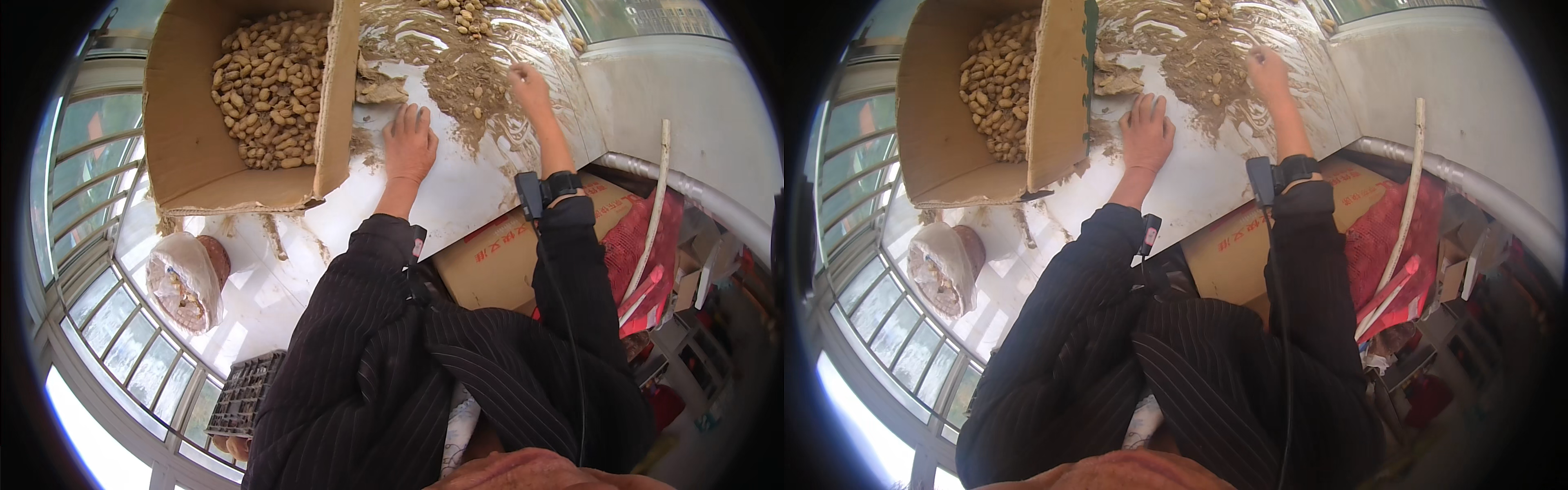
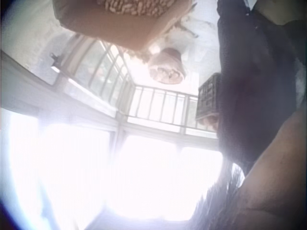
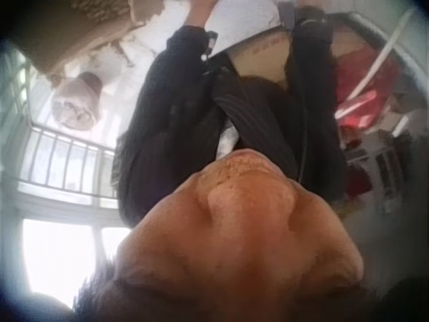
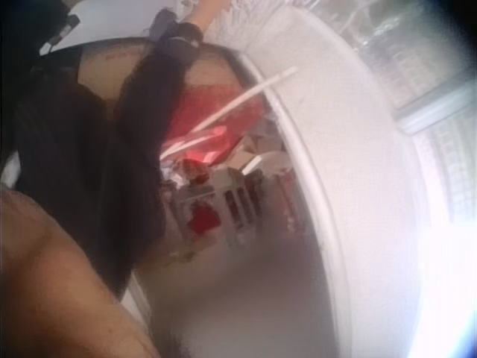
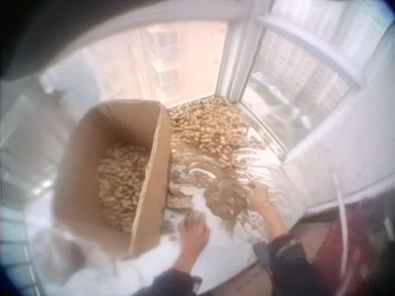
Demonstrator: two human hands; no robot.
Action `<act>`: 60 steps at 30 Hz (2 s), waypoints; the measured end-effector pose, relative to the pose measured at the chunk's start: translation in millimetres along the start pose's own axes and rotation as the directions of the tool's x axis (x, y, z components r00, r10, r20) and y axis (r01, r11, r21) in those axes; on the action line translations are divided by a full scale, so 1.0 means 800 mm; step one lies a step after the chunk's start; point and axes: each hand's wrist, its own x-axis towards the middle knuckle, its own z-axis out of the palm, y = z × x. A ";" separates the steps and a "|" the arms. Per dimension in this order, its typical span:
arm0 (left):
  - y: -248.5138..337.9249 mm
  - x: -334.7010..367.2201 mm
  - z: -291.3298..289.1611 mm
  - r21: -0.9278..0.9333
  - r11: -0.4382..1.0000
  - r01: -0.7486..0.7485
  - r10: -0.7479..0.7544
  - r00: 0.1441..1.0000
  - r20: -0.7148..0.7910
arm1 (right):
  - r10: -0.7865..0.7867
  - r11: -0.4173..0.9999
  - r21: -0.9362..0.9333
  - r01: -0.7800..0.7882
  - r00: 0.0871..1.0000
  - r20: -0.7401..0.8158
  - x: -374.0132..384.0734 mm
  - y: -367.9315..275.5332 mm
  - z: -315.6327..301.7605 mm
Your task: The person repeatedly scoops peanuts from a white surface into a cardboard box using both hands. The person then moves the box aside and continues to gather remaining peanuts and debris from the surface.
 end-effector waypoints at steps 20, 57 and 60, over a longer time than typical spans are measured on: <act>0.002 0.002 -0.005 -0.007 1.000 0.009 -0.009 1.000 0.007 | -0.369 0.922 -0.122 0.367 0.929 0.002 -0.013 0.011 0.063; 0.000 0.002 -0.002 -0.002 1.000 0.023 -0.023 1.000 -0.006 | 0.167 0.859 0.440 -0.262 0.956 0.242 -0.081 0.011 0.031; 0.001 0.002 -0.002 0.006 1.000 0.031 -0.031 0.999 0.016 | 0.175 0.656 0.702 -0.277 0.961 0.216 -0.088 0.012 0.033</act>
